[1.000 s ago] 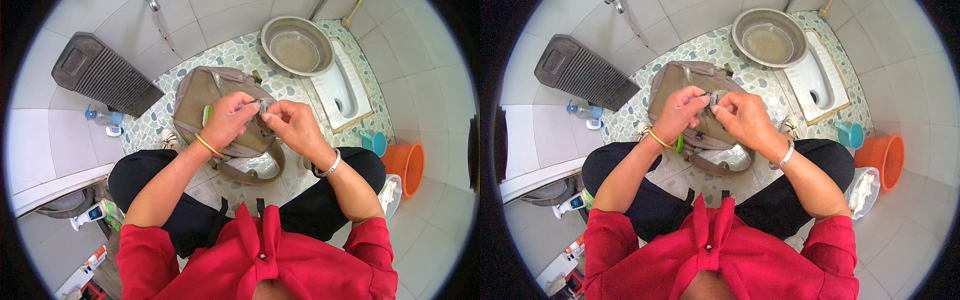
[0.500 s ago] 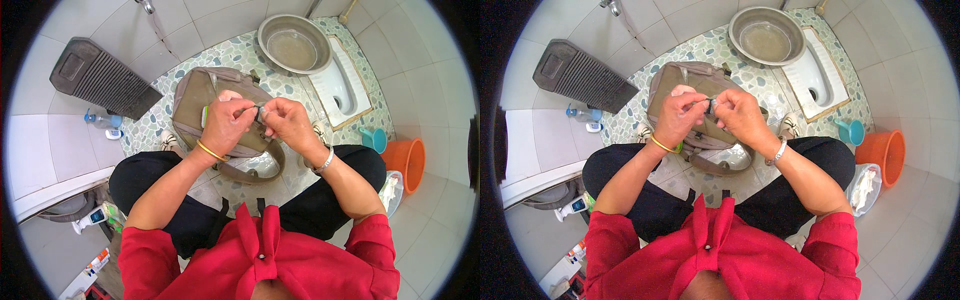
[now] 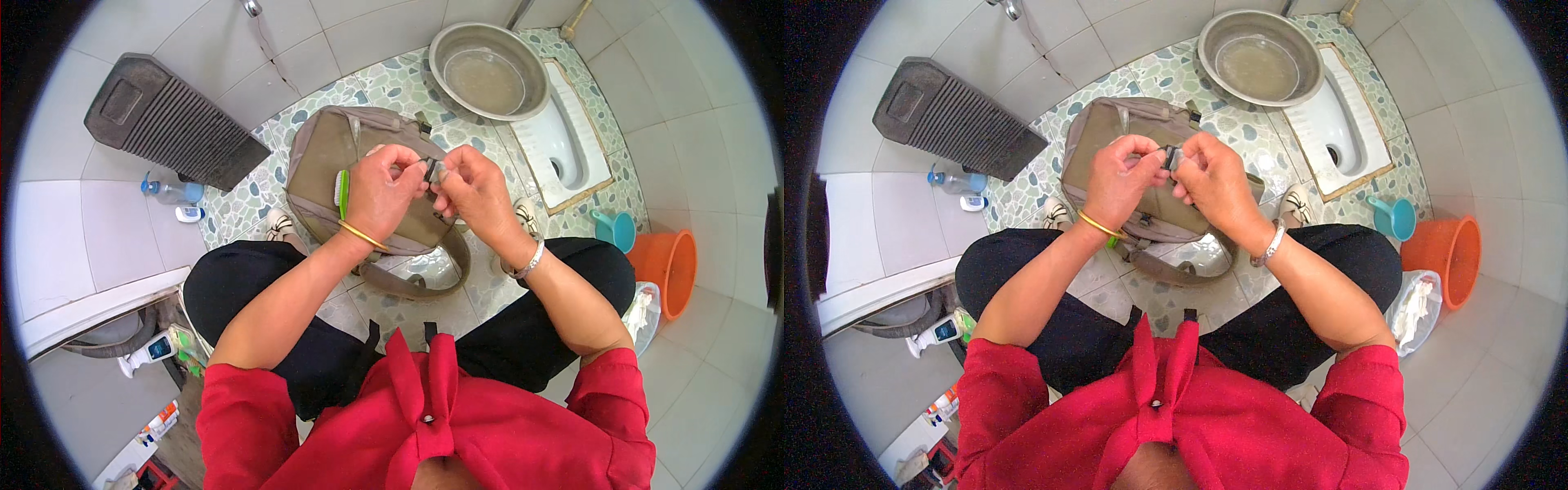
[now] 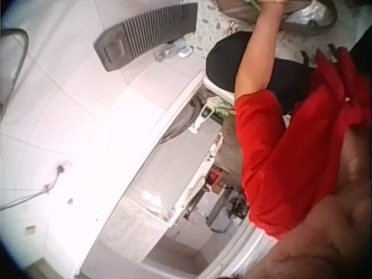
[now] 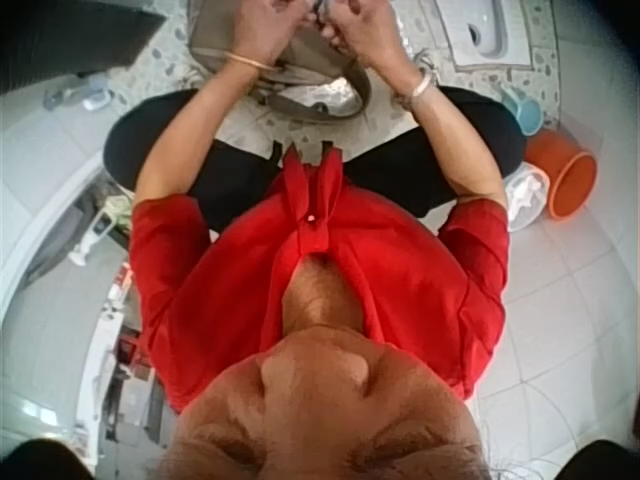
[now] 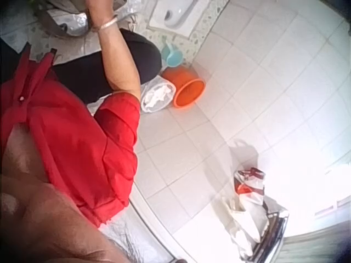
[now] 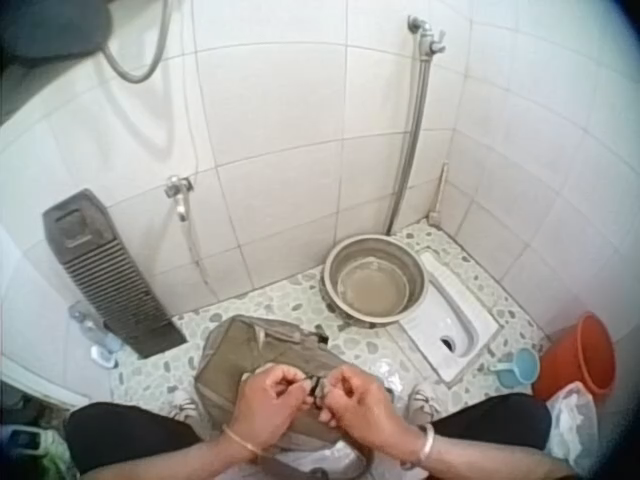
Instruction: Repairing a buckle on a backpack while squatting on a tiled floor.
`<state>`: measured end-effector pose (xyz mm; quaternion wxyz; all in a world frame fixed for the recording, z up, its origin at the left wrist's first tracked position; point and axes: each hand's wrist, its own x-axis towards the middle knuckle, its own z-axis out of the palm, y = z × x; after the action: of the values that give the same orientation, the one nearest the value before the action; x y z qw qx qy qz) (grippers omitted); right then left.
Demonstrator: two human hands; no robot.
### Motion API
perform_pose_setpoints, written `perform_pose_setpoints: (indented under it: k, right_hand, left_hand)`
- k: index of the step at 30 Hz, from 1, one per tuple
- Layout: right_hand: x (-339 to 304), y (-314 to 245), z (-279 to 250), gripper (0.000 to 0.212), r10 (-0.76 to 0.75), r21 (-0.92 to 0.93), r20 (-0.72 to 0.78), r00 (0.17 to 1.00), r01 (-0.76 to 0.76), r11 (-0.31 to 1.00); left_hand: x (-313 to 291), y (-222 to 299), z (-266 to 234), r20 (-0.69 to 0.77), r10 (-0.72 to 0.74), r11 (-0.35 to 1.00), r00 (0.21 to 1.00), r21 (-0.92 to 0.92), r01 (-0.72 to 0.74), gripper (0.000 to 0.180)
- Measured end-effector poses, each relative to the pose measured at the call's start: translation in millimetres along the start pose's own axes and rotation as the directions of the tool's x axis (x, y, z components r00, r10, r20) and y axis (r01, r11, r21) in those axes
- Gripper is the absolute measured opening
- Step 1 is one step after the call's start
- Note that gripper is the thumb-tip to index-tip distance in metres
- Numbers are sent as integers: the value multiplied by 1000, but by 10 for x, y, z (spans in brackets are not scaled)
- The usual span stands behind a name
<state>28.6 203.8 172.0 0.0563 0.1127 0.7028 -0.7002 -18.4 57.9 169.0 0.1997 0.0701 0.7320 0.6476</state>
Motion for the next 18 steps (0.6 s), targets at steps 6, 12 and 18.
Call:
perform_pose_setpoints:
  k: [6,12,18]
  right_hand:
    - [43,-14,-12,11,19,121,-57,998,-12,993]
    - [14,-29,-30,12,-97,-21,-55,994,96,995]
    - [43,-26,-10,13,22,77,-68,997,-16,997]
  left_hand:
    - [25,-60,32,-66,88,994,994,-56,-92,12]
    - [7,-31,49,-72,25,993,997,-116,-34,13]
    - [31,-146,66,-130,384,912,914,207,-353,11]
